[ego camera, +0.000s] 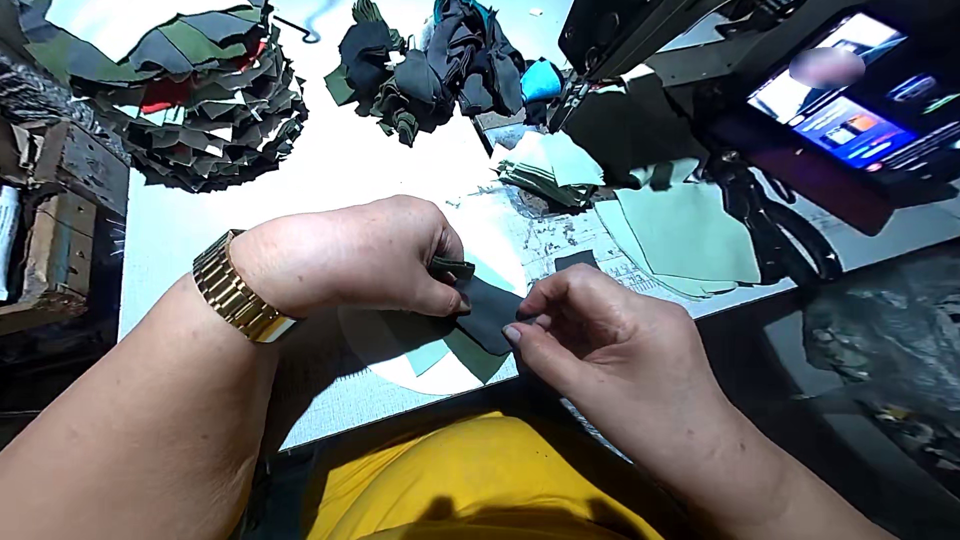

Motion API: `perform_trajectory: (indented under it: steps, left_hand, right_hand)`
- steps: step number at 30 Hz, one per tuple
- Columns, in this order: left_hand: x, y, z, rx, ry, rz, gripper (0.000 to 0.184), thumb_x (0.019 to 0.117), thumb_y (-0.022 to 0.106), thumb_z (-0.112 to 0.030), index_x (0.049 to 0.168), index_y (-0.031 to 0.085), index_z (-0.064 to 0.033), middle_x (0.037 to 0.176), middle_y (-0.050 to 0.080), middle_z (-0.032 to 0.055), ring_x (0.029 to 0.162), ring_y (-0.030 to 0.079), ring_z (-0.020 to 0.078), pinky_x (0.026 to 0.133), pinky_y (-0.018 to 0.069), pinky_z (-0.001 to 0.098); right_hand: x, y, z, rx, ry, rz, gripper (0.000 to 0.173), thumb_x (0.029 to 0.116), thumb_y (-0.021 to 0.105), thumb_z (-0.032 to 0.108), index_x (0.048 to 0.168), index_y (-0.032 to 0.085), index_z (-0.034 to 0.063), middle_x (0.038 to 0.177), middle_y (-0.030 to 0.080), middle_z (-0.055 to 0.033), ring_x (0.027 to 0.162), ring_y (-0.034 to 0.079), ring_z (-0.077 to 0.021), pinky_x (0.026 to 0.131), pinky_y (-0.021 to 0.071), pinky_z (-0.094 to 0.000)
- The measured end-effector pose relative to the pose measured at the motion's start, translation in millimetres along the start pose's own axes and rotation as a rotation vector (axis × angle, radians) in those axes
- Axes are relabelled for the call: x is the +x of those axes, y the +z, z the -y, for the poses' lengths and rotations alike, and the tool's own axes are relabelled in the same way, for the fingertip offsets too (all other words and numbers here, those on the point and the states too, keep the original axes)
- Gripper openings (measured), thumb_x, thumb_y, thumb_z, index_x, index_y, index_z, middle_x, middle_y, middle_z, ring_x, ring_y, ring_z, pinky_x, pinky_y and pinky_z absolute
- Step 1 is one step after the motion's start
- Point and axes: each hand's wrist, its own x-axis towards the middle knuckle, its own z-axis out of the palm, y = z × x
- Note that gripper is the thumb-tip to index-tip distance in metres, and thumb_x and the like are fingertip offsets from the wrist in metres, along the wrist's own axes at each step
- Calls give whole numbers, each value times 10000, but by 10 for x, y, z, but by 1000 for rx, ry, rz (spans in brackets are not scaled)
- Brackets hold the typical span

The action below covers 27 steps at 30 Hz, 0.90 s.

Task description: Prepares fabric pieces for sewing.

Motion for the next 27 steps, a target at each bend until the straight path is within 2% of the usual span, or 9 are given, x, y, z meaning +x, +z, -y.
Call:
perform_trajectory:
  steps: [4,7,10,14,17,20,23,27]
  left_hand:
    - [29,20,6,34,-31,-10,209,895,803,-309,803,726,-137,672,664,-58,574,587,-2,521,470,176]
    - [36,30,13,37,-34,-37,271,928,761,-359,775,717,-139,619,609,-57,528,533,4,478,415,187]
    - [38,28,25,59,-12,-59,268,985,697,-326,793,726,-141,610,590,-63,524,519,-2,473,400,188]
    - [52,34,55,80,21,-70,280,991,691,-292,758,698,-137,596,567,-61,514,502,1,462,381,187]
    - [53,41,43,83,2,-74,273,973,717,-291,749,691,-138,601,574,-57,519,510,9,469,392,195]
    - [46,46,9,109,-32,-73,245,963,728,-318,787,714,-148,645,614,-66,562,543,-4,508,423,191]
    - [49,58,-3,119,-56,-82,229,944,752,-326,798,723,-151,671,637,-64,579,564,5,518,445,201]
    - [37,40,-51,216,-141,-114,203,906,792,-357,805,724,-194,658,623,-78,577,565,35,524,465,254]
  right_hand:
    - [5,5,-3,-132,-26,6,116,893,695,135,990,630,132,708,576,92,570,540,19,485,466,-134]
    - [7,-62,-28,-112,-29,9,122,915,692,173,1004,624,127,745,575,81,587,534,11,491,460,-140]
    - [47,-210,-36,-71,-31,-44,100,944,659,153,1029,645,101,816,629,53,640,593,-1,551,528,-160]
    - [101,-298,-53,-70,-94,-131,89,938,652,100,1013,685,66,922,654,16,747,646,-28,646,581,-175]
    - [84,-235,-57,-103,-225,-77,104,927,649,76,976,737,51,958,662,-19,828,638,-48,704,560,-182]
    - [54,-140,-70,-141,-336,43,152,937,646,84,996,786,73,988,669,-31,901,634,-90,753,539,-219]
    - [39,-78,-113,-222,-415,132,185,933,625,62,1010,792,81,971,651,-36,903,594,-146,740,500,-256]
    - [47,-82,-122,-277,-457,165,204,928,609,62,1029,785,83,959,641,-43,886,586,-166,713,488,-268]
